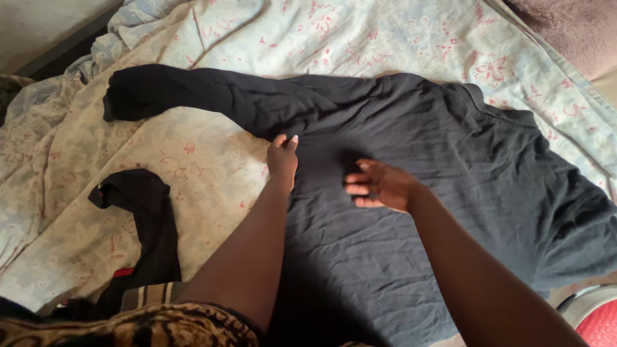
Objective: The person folds a dark gray long-sleeved shirt on a bed. They smooth the fabric, fold the sleeves inward, fold the sides, and then fold the shirt into a compact rectangle. Finally, they button the collar of the folded shirt.
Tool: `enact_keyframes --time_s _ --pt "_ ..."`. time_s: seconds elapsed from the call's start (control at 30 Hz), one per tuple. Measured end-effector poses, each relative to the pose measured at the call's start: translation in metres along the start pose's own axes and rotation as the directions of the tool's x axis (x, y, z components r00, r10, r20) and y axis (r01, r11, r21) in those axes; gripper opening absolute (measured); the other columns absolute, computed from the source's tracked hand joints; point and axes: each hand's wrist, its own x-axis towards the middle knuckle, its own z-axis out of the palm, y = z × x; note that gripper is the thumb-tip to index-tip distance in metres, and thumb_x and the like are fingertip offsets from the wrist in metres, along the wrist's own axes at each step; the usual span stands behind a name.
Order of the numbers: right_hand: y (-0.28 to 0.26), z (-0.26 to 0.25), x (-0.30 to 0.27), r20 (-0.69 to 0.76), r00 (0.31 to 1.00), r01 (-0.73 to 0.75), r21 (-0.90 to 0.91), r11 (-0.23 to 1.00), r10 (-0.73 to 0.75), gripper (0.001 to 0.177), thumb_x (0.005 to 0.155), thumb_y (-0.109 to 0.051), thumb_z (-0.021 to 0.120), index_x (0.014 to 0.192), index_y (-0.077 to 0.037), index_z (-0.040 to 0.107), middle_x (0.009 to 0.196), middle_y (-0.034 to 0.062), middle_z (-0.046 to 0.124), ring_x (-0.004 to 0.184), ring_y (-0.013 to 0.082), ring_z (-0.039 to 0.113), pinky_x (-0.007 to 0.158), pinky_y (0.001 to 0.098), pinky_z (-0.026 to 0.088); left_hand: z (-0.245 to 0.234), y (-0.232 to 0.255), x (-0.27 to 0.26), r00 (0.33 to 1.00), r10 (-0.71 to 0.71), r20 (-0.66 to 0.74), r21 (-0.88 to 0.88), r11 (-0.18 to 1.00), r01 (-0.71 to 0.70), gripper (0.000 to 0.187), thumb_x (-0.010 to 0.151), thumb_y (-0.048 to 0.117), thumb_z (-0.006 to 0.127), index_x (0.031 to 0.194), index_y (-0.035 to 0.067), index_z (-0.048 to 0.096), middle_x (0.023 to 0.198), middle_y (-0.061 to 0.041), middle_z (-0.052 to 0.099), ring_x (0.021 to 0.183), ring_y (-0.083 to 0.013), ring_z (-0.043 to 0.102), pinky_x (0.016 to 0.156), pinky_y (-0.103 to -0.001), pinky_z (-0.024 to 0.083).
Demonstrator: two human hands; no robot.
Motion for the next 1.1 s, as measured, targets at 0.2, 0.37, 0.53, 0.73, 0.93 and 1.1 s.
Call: enact_keyframes --time_s 0.2,0.37,0.53,0.73,0.93,1.1 --pt "0.02 0.027 -0.024 -0.303 0.943 0.054 -0.266 0.962 -0.137 0.053 0.09 -0.011 0.066 0.142 -0.011 0.06 0.117 0.0166 0.075 0.095 0.0377 0.071 0.087 0.0504 0.059 -0.036 0.041 -0.022 0.993 0.005 0.119 0.036 0.999 -0.01 0.069 0.076 0.015 0.083 0.139 0.014 0.053 0.117 -0.009 0.071 0.108 -0.0252 0.068 0.092 -0.039 0.053" --pt "0.037 0.001 -0.033 -0.51 0.455 0.229 -0.725 0.649 -0.73 0.033 0.091 -0.008 0.07 0.124 -0.007 0.069 0.113 0.0071 0.076 0.102 0.0192 0.071 0.088 0.0344 0.056 -0.029 0.07 -0.046 0.898 0.26 -0.356 0.447 0.891 -0.08 0.011 0.096 0.015 0.066 0.106 0.009 0.066 0.114 -0.014 0.071 0.103 -0.034 0.068 0.089 -0.044 0.052" --pt "0.039 -0.028 -0.046 -0.707 0.545 0.11 -0.473 0.874 -0.451 0.035 0.09 -0.008 0.065 0.124 -0.012 0.071 0.112 0.0064 0.08 0.101 0.0184 0.074 0.086 0.0345 0.058 0.07 0.106 -0.07 0.824 0.553 0.121 0.293 0.773 -0.562 0.011 0.098 0.016 0.064 0.095 0.007 0.069 0.086 -0.01 0.077 0.088 -0.0331 0.073 0.08 -0.044 0.054" --pt "0.039 -0.078 -0.058 -0.476 0.214 0.035 -0.869 0.493 -0.853 0.044 0.093 -0.019 0.072 0.134 -0.006 0.064 0.139 0.0148 0.061 0.132 0.0324 0.055 0.11 0.0422 0.045 0.204 0.121 -0.079 0.699 0.282 0.657 -0.081 0.949 -0.306 0.029 0.105 0.028 0.06 0.114 0.006 0.076 0.108 -0.018 0.082 0.099 -0.0397 0.075 0.087 -0.049 0.059" --pt "0.036 -0.129 -0.042 -0.161 0.314 0.084 -0.977 0.196 -0.936 0.062 0.1 -0.027 0.065 0.156 -0.009 0.043 0.164 0.0195 0.034 0.151 0.0415 0.03 0.117 0.0543 0.031 0.235 0.105 -0.115 0.258 0.147 0.955 0.246 0.099 -0.964 0.062 0.104 0.051 0.045 0.158 0.023 0.032 0.169 -0.006 0.009 0.157 -0.0354 0.006 0.121 -0.061 0.012" --pt "0.052 -0.196 -0.078 -0.657 0.146 -0.329 -0.738 0.59 -0.74 0.081 0.092 -0.054 0.07 0.158 -0.016 0.041 0.169 0.0107 0.022 0.156 0.0362 0.015 0.118 0.0663 0.02 0.196 0.124 -0.063 0.76 0.258 0.596 0.76 0.123 -0.638 0.075 0.1 0.062 0.039 0.162 0.03 0.009 0.171 -0.001 -0.007 0.156 -0.0334 -0.009 0.124 -0.054 -0.002"
